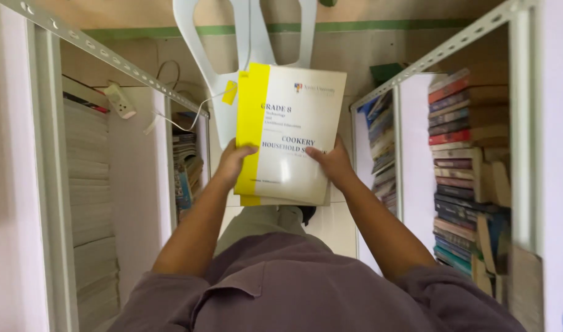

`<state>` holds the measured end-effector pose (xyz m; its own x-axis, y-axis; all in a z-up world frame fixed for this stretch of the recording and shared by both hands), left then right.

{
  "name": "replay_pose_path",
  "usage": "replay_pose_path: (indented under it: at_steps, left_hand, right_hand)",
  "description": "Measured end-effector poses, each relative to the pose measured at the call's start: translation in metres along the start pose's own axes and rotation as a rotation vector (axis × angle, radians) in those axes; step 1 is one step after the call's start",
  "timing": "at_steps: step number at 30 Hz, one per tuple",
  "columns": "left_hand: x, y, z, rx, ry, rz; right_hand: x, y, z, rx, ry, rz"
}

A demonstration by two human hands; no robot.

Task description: Picking specific textbooks from the library shelves and stacking them on a chair.

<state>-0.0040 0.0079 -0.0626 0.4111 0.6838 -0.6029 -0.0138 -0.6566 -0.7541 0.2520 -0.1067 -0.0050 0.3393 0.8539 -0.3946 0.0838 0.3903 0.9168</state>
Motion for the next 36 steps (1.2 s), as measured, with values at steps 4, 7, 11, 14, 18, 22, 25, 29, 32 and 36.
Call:
replay_pose_path:
  at_steps: [4, 7, 11, 14, 18, 22, 25, 29, 32, 36]
  left_hand:
    - [0.017, 0.009, 0.003, 0.002, -0.027, -0.015]
    - [0.044, 0.019, 0.006, 0.158, -0.086, 0.065]
    - [0.093, 0.035, 0.018, 0.352, -0.149, 0.041]
    - [0.128, 0.044, 0.029, 0.426, -0.173, 0.043]
    - [0.169, 0.058, 0.042, 0.589, -0.212, 0.017]
    - [0.193, 0.063, 0.047, 0.673, -0.22, -0.002]
    - [0.207, 0.07, 0.051, 0.646, -0.201, -0.036]
    - [0.223, 0.079, 0.058, 0.635, -0.196, -0.017]
    - [0.234, 0.084, 0.062, 0.649, -0.212, -0.032]
    - [0.235, 0.076, 0.058, 0.714, -0.214, -0.063]
  right_hand:
    - [0.028, -0.051, -0.011, -0.059, 0.036, 0.009]
    - [0.051, -0.078, -0.015, 0.037, 0.026, -0.107]
    - [0.088, -0.109, -0.023, 0.015, -0.047, -0.179]
    - [0.116, -0.123, -0.032, 0.014, -0.071, -0.208]
    - [0.151, -0.154, -0.039, 0.027, -0.131, -0.269]
    - [0.17, -0.184, -0.042, 0.111, -0.155, -0.267]
    - [0.18, -0.203, -0.042, 0.146, -0.144, -0.231]
    - [0.193, -0.214, -0.041, 0.175, -0.125, -0.282]
    - [0.205, -0.223, -0.039, 0.178, -0.097, -0.262]
    - [0.213, -0.229, -0.033, 0.159, -0.043, -0.231]
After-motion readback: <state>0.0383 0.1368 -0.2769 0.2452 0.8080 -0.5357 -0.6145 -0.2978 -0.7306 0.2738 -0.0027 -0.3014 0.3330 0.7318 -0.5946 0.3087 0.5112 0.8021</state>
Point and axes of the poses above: each hand's wrist, its own x-axis towards the middle knuckle, its own z-axis out of the back of the hand, y = z × x, the point moved 1 cm from there along x, towards the middle knuckle, and after that the axes turned 1 degree about y, right-handed, at the moved point
